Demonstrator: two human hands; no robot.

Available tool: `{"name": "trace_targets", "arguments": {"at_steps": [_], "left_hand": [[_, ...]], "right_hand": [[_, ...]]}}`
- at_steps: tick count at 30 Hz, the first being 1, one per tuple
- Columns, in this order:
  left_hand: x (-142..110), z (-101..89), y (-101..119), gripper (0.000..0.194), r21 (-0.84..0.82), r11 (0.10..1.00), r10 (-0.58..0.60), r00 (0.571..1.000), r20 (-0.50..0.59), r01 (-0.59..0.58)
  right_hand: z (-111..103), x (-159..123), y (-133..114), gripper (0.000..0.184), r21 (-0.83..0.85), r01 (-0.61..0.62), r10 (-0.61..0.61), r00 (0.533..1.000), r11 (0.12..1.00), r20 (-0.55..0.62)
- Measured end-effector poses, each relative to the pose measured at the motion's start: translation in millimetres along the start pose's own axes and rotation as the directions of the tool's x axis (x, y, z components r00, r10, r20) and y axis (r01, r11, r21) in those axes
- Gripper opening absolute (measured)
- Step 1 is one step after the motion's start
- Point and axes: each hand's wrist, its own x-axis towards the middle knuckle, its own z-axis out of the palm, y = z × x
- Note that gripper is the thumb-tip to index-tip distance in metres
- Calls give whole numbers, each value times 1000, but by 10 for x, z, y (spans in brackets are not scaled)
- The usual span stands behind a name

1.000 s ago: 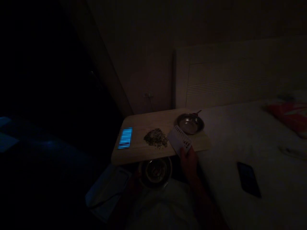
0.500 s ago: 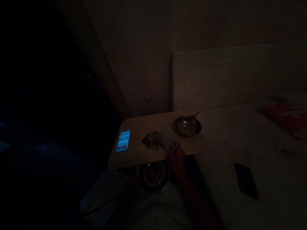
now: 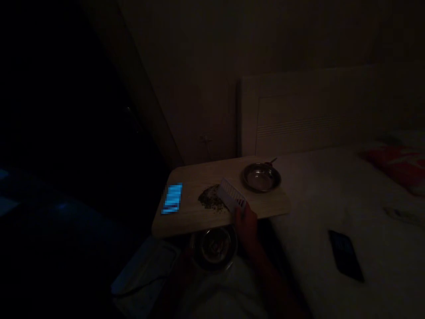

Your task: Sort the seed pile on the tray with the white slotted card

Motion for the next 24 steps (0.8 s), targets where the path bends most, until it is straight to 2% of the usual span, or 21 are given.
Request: {"name": "trace_targets", "arguments": {"at_steps": [6, 14, 17, 20, 24], "left_hand": [[18, -5, -54, 45, -23, 1000, 13, 1000, -4, -13], [27, -149, -64, 43, 4, 996, -84, 996, -11, 84], [36, -195, -61, 45, 10, 998, -67, 997, -31, 67], [29, -175, -41, 43, 18, 998, -59, 997, -51, 60], [6, -60, -3, 47, 16, 999, -28, 1000, 4, 28]], "right_hand": [[-70, -1, -7, 35, 0, -7, 7, 1000, 1000, -30], [-186, -144, 32, 29, 154, -15, 4, 998, 988, 69], [-181, -166, 100, 29, 172, -30, 11, 994, 985, 111], [-180, -154, 147, 32, 162, -46, 28, 994, 986, 109], [-199, -100, 151, 33, 124, -56, 48, 997, 991, 67]]}}
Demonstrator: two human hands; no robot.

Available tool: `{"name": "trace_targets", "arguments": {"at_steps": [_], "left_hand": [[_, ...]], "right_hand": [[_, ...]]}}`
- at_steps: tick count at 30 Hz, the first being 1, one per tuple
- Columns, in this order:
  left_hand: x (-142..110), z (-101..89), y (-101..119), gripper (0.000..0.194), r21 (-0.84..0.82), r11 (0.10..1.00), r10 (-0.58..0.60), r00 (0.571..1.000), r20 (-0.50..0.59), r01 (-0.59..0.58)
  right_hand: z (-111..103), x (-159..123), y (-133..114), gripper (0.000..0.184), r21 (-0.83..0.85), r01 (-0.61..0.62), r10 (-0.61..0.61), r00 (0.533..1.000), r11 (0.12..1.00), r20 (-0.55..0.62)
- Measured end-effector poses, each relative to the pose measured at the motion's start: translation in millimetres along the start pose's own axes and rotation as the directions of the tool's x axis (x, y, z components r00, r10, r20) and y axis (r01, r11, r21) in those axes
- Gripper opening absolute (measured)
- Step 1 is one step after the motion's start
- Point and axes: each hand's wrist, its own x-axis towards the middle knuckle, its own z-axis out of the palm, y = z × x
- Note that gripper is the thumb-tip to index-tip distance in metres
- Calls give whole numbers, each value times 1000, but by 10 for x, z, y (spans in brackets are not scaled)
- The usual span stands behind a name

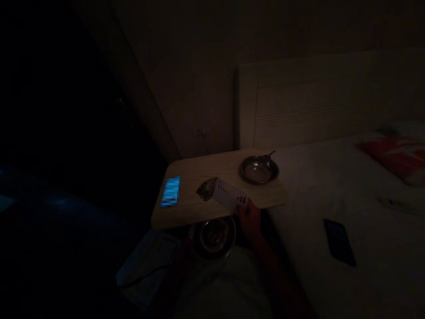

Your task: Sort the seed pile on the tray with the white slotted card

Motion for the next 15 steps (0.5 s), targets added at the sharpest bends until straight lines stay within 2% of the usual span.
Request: {"name": "trace_targets", "arguments": {"at_steps": [9, 15], "left_hand": [[-49, 192, 87, 44, 27, 1000, 4, 998, 63, -5], [-87, 257, 74, 48, 30, 1000, 8, 1000, 21, -8]], "right_hand": [[2, 134, -66, 35, -10, 23, -23, 998, 1000, -60], [41, 129, -87, 36, 6, 10, -10, 999, 1000, -50]]}}
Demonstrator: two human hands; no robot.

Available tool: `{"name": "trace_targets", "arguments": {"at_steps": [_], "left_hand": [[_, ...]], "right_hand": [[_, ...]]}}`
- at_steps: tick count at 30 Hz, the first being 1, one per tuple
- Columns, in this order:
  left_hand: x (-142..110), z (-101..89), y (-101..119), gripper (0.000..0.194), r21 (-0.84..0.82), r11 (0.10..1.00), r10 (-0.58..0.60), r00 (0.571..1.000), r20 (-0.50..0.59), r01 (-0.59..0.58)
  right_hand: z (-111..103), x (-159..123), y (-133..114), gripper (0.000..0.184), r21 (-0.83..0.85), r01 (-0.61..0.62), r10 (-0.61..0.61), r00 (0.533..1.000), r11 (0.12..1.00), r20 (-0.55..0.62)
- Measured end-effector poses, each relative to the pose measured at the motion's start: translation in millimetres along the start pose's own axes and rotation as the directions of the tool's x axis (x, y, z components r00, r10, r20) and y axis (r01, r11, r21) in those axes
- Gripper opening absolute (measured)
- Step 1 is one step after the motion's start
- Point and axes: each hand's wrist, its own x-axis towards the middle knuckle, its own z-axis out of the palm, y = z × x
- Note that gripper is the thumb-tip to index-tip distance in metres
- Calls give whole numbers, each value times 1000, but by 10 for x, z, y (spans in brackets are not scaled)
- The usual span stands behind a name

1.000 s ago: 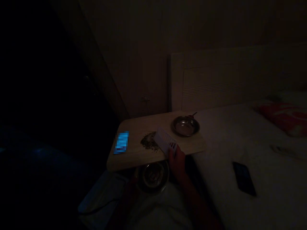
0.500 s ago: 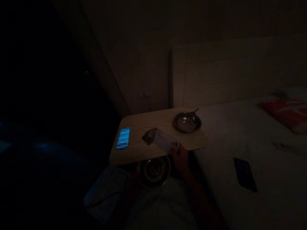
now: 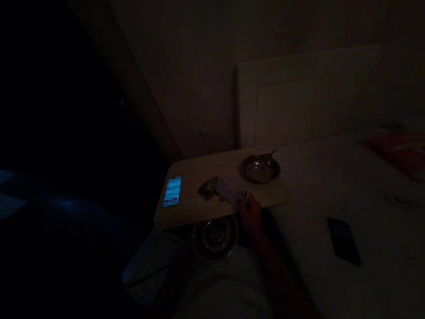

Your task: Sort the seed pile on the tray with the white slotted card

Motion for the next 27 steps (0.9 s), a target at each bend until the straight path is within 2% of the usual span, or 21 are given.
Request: {"name": "trace_targets", "arguments": {"at_steps": [3, 6, 9, 13, 19, 24, 27], "left_hand": [[27, -78, -47, 46, -9, 1000, -8, 1000, -28, 8], [67, -219, -84, 33, 6, 995, -97, 990, -101, 98], [70, -302, -91, 32, 60, 996, -50, 988, -143, 60], [8, -225, -45, 32, 169, 985, 56, 986, -154, -30], [-40, -19, 34, 39, 160, 987, 23, 991, -131, -1], [-60, -45, 49, 53, 144, 990, 28, 989, -144, -7], [-65, -87, 38, 47, 113, 994, 9, 989, -145, 8]], "right_hand": [[17, -3, -53, 36, -9, 16, -16, 1000, 1000, 6], [22, 7, -111, 34, -40, 62, -60, 997, 997, 45], [24, 28, -143, 35, -51, 87, -83, 994, 995, 65], [45, 73, -143, 33, -29, 109, -107, 992, 994, 59], [50, 126, -113, 30, 38, 124, -127, 987, 992, 95], [48, 118, -155, 28, 20, 131, -133, 986, 991, 98], [62, 107, -207, 28, 22, 159, -160, 974, 987, 161]]}}
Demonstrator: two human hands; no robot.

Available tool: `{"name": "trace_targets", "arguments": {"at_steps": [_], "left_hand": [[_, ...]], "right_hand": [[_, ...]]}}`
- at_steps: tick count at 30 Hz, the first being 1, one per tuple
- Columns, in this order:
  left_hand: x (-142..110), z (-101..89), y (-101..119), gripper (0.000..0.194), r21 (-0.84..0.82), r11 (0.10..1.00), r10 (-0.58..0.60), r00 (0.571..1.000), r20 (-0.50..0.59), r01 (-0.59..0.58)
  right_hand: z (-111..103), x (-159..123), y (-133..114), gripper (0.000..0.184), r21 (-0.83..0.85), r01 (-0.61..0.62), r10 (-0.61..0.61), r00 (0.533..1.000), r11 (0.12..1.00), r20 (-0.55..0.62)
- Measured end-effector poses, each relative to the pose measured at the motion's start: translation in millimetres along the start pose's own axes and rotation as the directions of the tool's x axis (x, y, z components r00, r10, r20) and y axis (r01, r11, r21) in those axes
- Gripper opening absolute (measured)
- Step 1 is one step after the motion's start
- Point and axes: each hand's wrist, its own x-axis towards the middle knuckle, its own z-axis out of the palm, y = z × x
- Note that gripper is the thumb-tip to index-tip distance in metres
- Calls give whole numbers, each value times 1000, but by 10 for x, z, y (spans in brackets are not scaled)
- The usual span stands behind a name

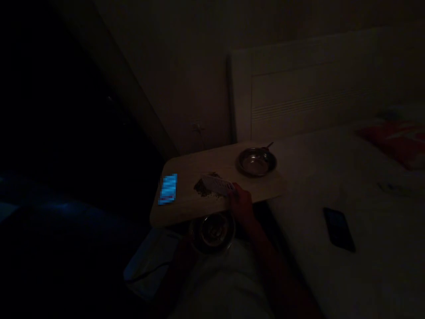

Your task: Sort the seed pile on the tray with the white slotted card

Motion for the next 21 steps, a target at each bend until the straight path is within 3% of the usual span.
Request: {"name": "trace_targets", "arguments": {"at_steps": [8, 14, 21], "left_hand": [[110, -42, -75, 34, -67, 998, -21, 1000, 13, 22], [89, -15, -95, 42, -102, 995, -11, 1000, 21, 13], [61, 68, -91, 46, -115, 993, -26, 998, 59, 32]], "right_hand": [[74, 10, -109, 30, 36, -9, 8, 1000, 999, 23], [155, -68, -49, 35, 58, -69, 66, 996, 996, 54], [8, -75, 74, 35, 38, -107, 108, 994, 994, -21]]}}
